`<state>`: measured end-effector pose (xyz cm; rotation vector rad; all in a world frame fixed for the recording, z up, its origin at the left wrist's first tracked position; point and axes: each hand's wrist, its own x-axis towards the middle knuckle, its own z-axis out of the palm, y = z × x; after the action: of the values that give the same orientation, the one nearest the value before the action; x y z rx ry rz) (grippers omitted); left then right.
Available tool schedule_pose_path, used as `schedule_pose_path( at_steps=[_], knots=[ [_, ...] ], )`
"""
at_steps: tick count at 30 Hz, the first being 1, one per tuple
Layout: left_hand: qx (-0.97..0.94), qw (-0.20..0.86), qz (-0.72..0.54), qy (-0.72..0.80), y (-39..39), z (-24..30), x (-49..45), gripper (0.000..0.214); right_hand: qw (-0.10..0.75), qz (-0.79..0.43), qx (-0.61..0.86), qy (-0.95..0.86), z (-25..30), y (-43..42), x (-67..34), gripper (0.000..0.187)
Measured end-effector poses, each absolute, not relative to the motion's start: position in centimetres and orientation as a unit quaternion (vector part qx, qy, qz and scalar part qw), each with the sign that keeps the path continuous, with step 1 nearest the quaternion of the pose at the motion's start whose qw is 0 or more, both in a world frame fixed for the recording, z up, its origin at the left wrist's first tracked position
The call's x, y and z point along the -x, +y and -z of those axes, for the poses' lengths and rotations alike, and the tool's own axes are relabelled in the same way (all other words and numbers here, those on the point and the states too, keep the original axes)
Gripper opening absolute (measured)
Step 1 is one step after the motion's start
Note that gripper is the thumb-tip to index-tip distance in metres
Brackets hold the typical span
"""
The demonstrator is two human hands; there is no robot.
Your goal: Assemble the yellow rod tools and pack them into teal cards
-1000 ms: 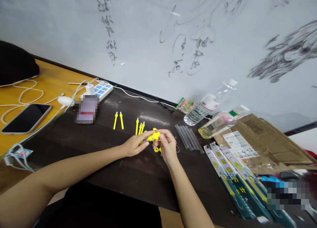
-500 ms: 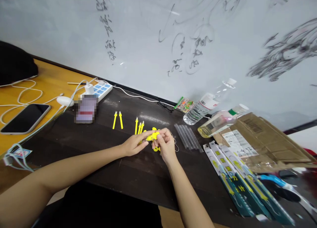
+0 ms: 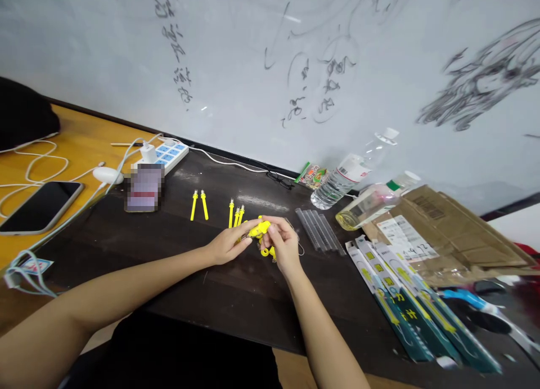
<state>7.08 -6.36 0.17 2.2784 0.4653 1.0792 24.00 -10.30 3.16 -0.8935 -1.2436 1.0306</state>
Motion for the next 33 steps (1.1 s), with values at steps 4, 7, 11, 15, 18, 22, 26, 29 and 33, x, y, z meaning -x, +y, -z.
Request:
schedule_pose_path(
  at_steps=[4, 7, 11, 15, 18, 22, 26, 29, 33],
  knots=[
    [-0.855, 0.279, -0.406, 0.160, -6.3, -0.1, -7.1, 0.051, 0.623, -0.417, 0.389, -0.535, -2.8, -10.0, -24.1, 0.019],
    [-0.860, 0.277, -0.398, 0.155, -6.2, -0.1, -7.1, 0.052, 0.637, -0.404, 0.393, -0.526, -2.7, -10.0, -23.8, 0.021],
    [-0.857, 0.277, -0.405, 0.160, -6.3, -0.1, -7.1, 0.052, 0.632, -0.426, 0.371, -0.531, -3.2, -10.2, -23.9, 0.022],
    [-0.850, 0.282, -0.414, 0.163, -6.3, -0.2, -7.1, 0.051, 0.602, -0.431, 0.389, -0.548, -3.4, -10.4, -24.4, 0.025],
    [-0.853, 0.281, -0.409, 0.159, -6.3, -0.2, -7.1, 0.050, 0.597, -0.419, 0.403, -0.553, -3.2, -10.2, -24.6, 0.020],
    [-0.862, 0.274, -0.400, 0.151, -6.2, -0.1, -7.1, 0.051, 0.622, -0.429, 0.387, -0.528, -3.0, -10.0, -24.0, 0.025],
    [-0.859, 0.276, -0.404, 0.149, -6.2, 0.0, -7.2, 0.053, 0.622, -0.444, 0.370, -0.528, -3.3, -10.3, -23.5, 0.025],
    [-0.850, 0.286, -0.411, 0.165, -6.2, 0.2, -7.1, 0.052, 0.606, -0.468, 0.362, -0.531, -3.6, -10.6, -23.5, 0.025],
    [-0.847, 0.287, -0.412, 0.173, -6.2, 0.4, -7.0, 0.052, 0.599, -0.467, 0.366, -0.538, -3.7, -10.7, -23.8, 0.024]
  ],
)
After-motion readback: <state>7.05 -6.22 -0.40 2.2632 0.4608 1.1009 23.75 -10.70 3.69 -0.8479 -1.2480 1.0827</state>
